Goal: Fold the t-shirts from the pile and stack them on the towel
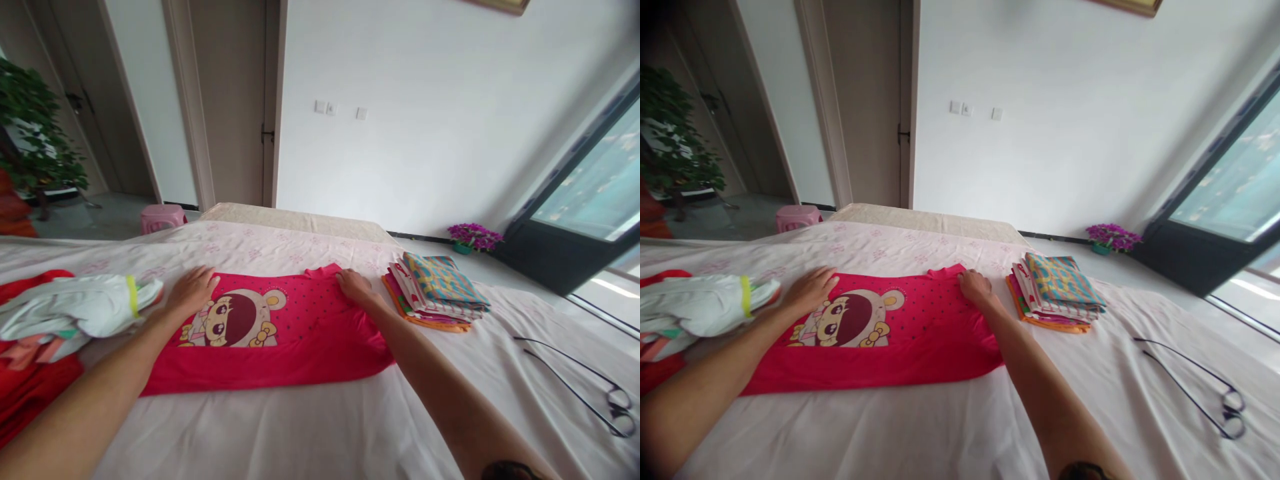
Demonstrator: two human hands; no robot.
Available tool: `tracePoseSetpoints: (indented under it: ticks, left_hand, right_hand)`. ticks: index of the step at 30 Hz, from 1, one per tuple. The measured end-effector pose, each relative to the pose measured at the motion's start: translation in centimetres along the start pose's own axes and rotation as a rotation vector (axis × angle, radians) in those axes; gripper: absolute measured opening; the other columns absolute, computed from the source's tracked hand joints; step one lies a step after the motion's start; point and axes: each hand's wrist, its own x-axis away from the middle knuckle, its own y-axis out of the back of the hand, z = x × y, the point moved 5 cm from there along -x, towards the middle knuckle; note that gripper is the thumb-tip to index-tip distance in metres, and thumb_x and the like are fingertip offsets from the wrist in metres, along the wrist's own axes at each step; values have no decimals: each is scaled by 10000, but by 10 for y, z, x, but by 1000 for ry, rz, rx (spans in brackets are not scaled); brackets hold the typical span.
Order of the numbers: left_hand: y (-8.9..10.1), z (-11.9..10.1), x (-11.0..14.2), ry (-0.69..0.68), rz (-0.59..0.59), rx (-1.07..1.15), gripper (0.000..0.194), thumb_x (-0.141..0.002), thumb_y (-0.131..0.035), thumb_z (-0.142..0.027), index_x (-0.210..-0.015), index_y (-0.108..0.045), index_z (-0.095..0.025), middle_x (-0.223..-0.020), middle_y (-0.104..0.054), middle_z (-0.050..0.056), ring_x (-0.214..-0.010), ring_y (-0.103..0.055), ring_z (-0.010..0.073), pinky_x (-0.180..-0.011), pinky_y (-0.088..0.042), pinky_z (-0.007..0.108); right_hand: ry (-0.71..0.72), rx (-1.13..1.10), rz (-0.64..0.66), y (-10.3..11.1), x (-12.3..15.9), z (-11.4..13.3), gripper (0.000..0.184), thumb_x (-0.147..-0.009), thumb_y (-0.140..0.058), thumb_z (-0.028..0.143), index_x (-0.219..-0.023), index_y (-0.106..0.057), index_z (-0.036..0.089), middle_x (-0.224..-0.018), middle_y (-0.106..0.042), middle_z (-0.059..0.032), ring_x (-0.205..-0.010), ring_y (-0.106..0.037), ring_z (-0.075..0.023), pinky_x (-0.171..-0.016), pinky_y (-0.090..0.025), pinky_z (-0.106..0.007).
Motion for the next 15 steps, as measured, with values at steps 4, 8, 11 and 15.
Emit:
tracePoseSetpoints:
  ticks: [4,8,11,15]
  left_hand:
    - [0,5,-6,31,-15,-111,536,-952,-261,-295,-1377,-513,-89,-1370,-569,184,-1294,-488,271,-1081,-358,389]
    - [1,4,-9,-20,48,-128,502,-941,-315,-283,-1381,-529,-169,-1342,-572,150,-1275,-473,290,-1051,-378,408]
    - [4,11,-13,33,83,-95,498,-931,-346,-383,-1357,-558,-239,-1289,-564,146,-1157,-524,323,-947,-445,446]
    - [9,21,-18,75,73,-72,454,-899,-395,-422,-1227,-634,-216,-1144,-602,146,-1090,-544,313,-960,-441,458]
  right_hand:
    - [-61,-17,-58,6,-22,1,488,-981,-340,294,-1436,-456,157,-1386,-550,-185,-1235,-561,-262,-976,-452,-373]
    - [-78,-34,-37,6,-38,1,490,-904,-474,258,-1379,-519,146,-1354,-578,-183,-1229,-555,-289,-977,-449,-371]
    - [-109,-54,4,5,-43,-3,439,-867,-522,246,-1281,-606,126,-1243,-651,-185,-1138,-612,-289,-925,-467,-360]
    - [-113,-90,29,7,-38,-5,352,-852,-510,214,-1147,-691,153,-1108,-717,-131,-1016,-667,-243,-821,-480,-293]
